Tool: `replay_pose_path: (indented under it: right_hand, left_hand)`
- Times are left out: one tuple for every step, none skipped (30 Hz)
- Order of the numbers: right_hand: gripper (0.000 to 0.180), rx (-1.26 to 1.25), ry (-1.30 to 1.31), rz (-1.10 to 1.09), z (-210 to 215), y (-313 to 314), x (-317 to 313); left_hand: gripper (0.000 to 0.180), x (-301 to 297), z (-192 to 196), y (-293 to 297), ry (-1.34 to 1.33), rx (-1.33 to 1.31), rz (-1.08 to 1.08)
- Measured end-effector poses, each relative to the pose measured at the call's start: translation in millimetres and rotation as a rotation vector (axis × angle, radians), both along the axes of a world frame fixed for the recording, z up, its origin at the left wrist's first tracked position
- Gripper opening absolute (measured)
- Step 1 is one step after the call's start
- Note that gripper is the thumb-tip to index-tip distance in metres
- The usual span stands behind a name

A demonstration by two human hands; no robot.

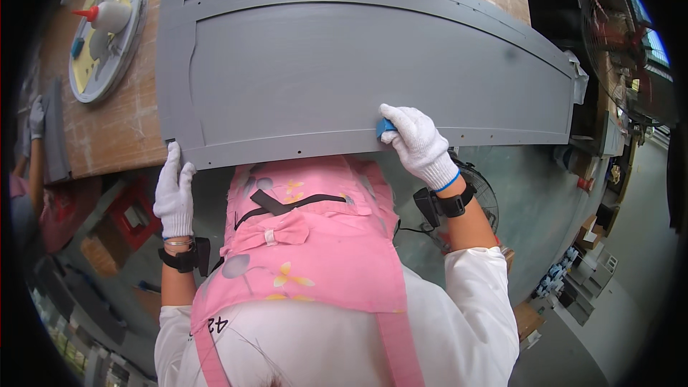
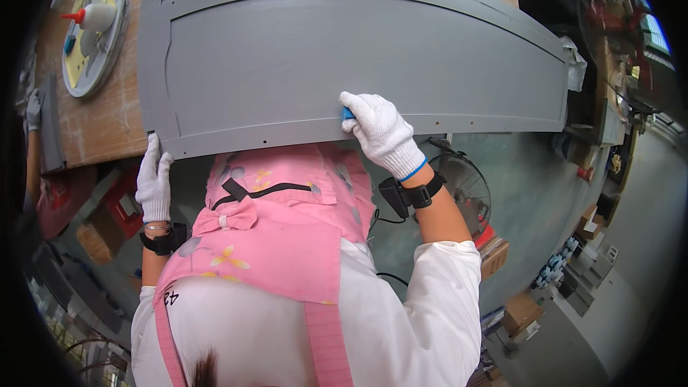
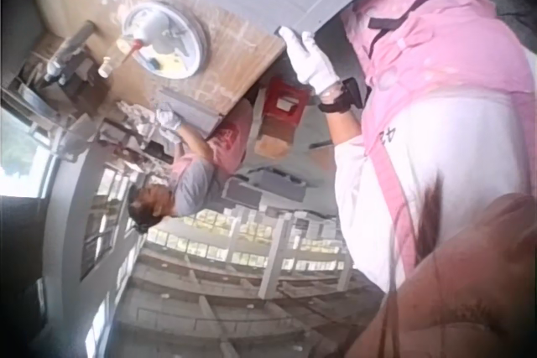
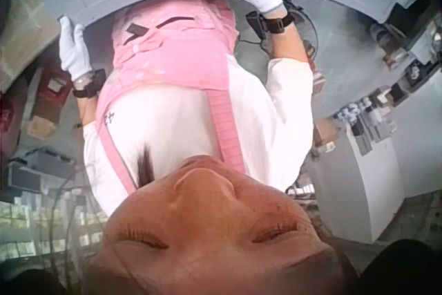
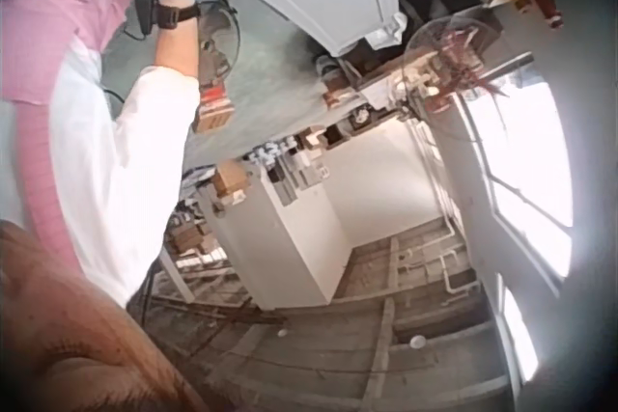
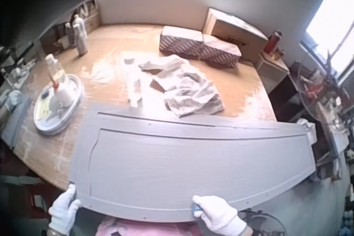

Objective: Apply polish or wax to furniture panels and buff them with a cloth.

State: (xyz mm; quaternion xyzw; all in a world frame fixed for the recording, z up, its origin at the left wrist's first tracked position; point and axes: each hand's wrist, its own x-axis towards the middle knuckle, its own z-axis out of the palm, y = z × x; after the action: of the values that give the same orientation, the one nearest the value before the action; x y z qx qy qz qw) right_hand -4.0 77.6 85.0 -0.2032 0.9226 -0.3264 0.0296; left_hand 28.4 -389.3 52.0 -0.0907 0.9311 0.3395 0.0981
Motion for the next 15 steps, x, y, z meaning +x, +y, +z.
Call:
replay_pose_path:
  right_hand:
    - [0.043,0.034,0.003,-0.014,2,8,2]
    - [0.044,0.069,0.006,-0.029,4,21,4]
    - [0.043,0.078,0.039,-0.043,1,39,7]
    - [0.042,0.137,0.029,-0.060,-1,56,11]
    - [0.042,0.116,-0.022,-0.079,-1,70,14]
    - [0.042,0.093,-0.074,-0.104,2,75,14]
    - [0.043,0.091,-0.027,-0.099,1,72,14]
    - [0.043,0.089,0.020,-0.094,-2,65,13]
    - [0.043,0.084,0.065,-0.090,-3,58,12]
    - [0.043,0.070,0.053,-0.070,-3,54,11]
    - [0.043,0.057,0.042,-0.051,-3,51,11]
    - [0.043,0.043,0.031,-0.027,-1,51,9]
    - [0.043,0.064,-0.008,-0.033,4,60,8]
    - [0.043,0.082,-0.014,-0.079,5,72,11]
    - [0.043,0.117,-0.005,-0.092,4,89,13]
  left_hand:
    - [0.050,1,-2,-1,0.024,0.016,0.007]
    - [0.050,3,-6,-4,0.049,0.032,0.014]
    - [0.050,5,-7,-4,0.073,0.048,0.021]
    - [0.050,6,-7,-4,0.071,0.050,0.032]
    - [0.050,8,-8,-3,0.068,0.052,0.043]
    - [0.050,7,-7,-3,0.067,0.053,0.048]
    - [0.049,5,-7,-3,0.067,0.035,0.038]
    - [0.049,4,-8,-2,0.067,0.018,0.029]
    - [0.049,4,-7,-1,0.067,-0.003,0.020]
    - [0.049,3,-6,0,0.058,-0.003,0.029]
    - [0.048,2,-5,2,0.049,-0.004,0.037]
    - [0.048,2,-4,3,0.041,-0.003,0.050]
    - [0.048,2,-3,3,0.047,-0.014,0.046]
    - [0.048,3,-3,3,0.052,-0.024,0.041]
    - [0.047,5,-3,3,0.058,-0.032,0.041]
